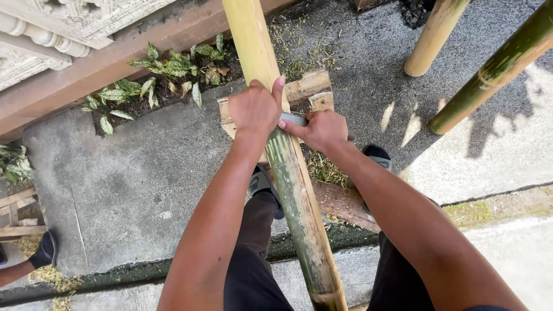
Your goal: Carving and scraping the outer skin of a bamboo pole using a small knife while the pole is secured on a wooden stand.
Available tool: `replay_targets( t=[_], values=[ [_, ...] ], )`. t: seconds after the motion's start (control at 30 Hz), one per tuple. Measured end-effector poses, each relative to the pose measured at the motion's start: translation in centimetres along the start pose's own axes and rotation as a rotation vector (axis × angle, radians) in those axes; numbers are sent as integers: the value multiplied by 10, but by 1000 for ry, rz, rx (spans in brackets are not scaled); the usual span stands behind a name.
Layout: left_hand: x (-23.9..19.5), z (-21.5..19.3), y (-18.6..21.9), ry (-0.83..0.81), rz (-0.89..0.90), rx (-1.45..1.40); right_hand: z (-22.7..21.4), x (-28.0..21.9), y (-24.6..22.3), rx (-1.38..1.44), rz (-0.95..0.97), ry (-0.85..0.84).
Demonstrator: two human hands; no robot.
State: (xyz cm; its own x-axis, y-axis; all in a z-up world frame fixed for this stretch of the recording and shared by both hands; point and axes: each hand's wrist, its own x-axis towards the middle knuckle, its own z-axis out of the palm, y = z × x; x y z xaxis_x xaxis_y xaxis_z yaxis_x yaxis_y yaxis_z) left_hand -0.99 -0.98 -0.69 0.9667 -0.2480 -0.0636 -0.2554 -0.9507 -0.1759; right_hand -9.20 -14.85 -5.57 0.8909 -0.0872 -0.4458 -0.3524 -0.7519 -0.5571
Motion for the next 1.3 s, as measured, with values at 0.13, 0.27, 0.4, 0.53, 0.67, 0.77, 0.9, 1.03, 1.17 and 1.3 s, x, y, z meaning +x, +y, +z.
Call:
replay_targets(
  t=[0.13, 0.27, 0.4, 0.53, 0.67, 0.77, 0.9, 1.03, 1.17, 1.3],
  values=[
    [-16, 17, -2, 95, -76, -55, -2, -1, 8, -161, -126, 27],
    [-13, 19, 4, 158, -100, 24, 0, 5, 10, -163, -145, 36],
    [-10, 13, 5, 142, -122, 22, 7, 11, 11, -138, -148, 50],
    [-1, 10, 5, 110, -117, 28, 18, 13, 12, -109, -168, 130],
    [9, -4, 6, 53, -54, 52, 17, 0, 0, 27, -79, 79],
    [15, -14, 8, -61, -1, 79, 21, -6, -6, 113, 19, 42],
    [9, -5, 2, -18, 26, 65, 13, -8, -5, 118, 35, 37],
    [-8, 26, -6, 226, -22, 56, -2, -7, 0, -60, -105, 28],
    [-4, 22, -2, 224, -41, 31, 2, 2, 3, -98, -129, 37],
    [14, 1, 2, 112, -45, 52, 11, 14, -3, -13, -75, 47]
  ],
)
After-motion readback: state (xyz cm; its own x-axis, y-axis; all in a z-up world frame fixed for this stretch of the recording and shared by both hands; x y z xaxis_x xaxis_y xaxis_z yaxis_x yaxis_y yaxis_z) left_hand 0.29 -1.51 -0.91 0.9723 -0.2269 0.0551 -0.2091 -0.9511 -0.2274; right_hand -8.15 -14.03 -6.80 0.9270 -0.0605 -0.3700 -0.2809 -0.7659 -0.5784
